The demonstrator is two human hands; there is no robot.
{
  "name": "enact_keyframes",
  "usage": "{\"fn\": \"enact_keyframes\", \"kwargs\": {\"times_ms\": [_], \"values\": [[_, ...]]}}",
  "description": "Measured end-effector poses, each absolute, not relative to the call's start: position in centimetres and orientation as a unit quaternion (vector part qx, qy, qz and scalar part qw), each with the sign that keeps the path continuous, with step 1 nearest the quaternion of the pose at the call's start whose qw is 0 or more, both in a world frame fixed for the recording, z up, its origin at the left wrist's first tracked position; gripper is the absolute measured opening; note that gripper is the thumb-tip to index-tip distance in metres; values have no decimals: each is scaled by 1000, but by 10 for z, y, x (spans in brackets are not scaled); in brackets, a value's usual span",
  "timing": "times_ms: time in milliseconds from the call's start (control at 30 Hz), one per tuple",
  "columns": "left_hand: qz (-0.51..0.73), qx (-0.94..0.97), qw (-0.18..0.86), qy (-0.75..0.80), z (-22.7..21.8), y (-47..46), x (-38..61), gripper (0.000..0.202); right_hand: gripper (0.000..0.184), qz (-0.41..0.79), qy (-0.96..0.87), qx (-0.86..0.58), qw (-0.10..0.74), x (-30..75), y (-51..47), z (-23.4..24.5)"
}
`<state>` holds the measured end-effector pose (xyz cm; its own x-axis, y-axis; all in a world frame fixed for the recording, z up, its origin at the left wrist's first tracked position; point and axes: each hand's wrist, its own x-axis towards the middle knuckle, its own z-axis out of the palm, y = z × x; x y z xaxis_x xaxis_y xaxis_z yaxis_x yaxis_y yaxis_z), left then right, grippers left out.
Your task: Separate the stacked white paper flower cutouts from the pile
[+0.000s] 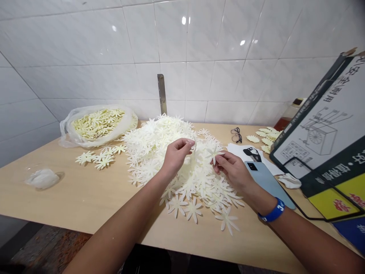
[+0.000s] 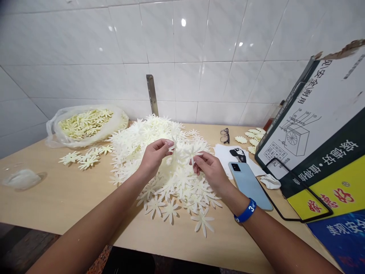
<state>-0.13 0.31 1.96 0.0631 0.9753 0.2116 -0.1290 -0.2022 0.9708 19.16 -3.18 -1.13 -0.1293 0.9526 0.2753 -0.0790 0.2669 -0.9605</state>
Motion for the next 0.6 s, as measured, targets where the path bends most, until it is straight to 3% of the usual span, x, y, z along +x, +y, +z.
{"fn": "enact_keyframes", "kwargs": {"times_ms": [367, 600], "values": [[548, 498, 580, 340, 19, 0, 4, 25, 35, 482, -525, -404, 573, 192, -30, -12], [526, 620, 450, 370, 16, -10, 9, 19, 38, 376, -603, -437, 551, 194, -35, -6]]}}
